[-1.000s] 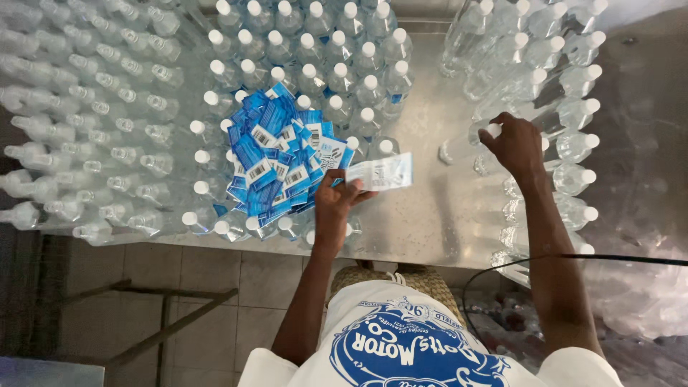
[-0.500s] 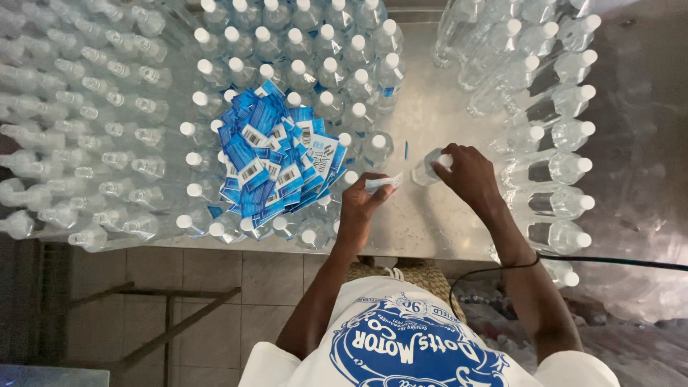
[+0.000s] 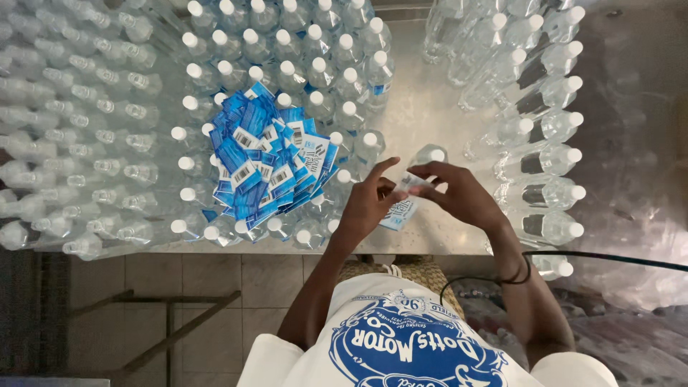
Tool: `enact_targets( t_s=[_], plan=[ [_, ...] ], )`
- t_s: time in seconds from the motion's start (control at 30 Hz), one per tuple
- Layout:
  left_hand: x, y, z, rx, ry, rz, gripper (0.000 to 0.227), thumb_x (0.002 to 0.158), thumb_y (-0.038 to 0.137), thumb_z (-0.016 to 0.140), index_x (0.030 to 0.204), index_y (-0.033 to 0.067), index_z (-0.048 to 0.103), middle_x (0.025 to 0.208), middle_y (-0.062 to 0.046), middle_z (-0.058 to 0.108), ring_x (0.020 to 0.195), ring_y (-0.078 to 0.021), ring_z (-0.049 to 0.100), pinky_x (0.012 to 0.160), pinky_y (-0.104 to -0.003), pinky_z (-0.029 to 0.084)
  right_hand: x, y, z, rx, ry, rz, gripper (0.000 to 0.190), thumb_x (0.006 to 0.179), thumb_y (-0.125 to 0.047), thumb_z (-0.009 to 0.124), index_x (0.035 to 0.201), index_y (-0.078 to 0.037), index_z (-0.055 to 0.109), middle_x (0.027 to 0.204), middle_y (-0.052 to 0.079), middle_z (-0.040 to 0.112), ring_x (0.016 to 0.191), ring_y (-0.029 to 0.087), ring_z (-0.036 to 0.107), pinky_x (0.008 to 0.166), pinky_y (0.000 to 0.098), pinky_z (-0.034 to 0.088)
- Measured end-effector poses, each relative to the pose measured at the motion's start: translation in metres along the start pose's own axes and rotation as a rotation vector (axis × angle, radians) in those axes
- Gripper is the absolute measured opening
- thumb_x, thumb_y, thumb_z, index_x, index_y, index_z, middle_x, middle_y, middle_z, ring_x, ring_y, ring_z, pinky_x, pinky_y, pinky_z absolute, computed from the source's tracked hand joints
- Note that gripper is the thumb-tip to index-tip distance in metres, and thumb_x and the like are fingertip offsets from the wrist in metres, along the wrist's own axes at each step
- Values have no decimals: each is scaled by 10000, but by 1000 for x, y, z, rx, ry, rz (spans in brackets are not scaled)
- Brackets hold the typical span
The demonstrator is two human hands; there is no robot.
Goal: The person repeatedly picks up clear plastic water bottles and blue labels from a table, wraps each label around a bottle, and places the labeled bottle into a growing stack. The process is continuous and repetitive throughout the clip.
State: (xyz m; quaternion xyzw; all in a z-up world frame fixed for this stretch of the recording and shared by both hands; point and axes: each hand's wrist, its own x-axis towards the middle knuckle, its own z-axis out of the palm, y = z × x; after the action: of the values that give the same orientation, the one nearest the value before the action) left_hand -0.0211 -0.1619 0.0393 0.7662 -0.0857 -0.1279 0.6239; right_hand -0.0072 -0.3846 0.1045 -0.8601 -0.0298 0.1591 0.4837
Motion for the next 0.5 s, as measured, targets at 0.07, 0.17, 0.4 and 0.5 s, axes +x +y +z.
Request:
enact_targets(
  t_s=[0.07,0.17,0.4,0.5],
  plan=[
    [0,-4,2,12,-93,25,699,1054,251,791,1661,151,461,1011,-127,814,842,-186,751,765,-352,596,-1,13,3,-22,-141,67,330,995,-216,780,1304,-100,782,1149,235,812,1143,442,761,1004,586,597],
    [1,-4,-1,79,-147,19,618,1072,285,762,1631,206,510,1113,-118,814,983,-227,781,851,-351,606,-4,22,4,47,-102,81,195,1004,-161,767,1182,-123,837,1004,176,861,1021,331,826,948,488,613],
    [-7,-35,-7,-21,-127,-111,690,931,326,903,1552,272,607,1170,-98,800,1197,-283,749,1092,-447,544,-4,64,25,408,107,120,182,925,-52,866,1102,-11,852,856,204,823,818,211,754,875,422,632],
    [-3,-49,-3,-248,-20,-114,634,916,289,944,1484,218,673,1102,-87,796,1128,-220,747,1035,-387,562,-4,77,38,576,168,83,171,886,-20,897,1036,33,834,814,185,810,796,211,788,830,419,669]
  ],
)
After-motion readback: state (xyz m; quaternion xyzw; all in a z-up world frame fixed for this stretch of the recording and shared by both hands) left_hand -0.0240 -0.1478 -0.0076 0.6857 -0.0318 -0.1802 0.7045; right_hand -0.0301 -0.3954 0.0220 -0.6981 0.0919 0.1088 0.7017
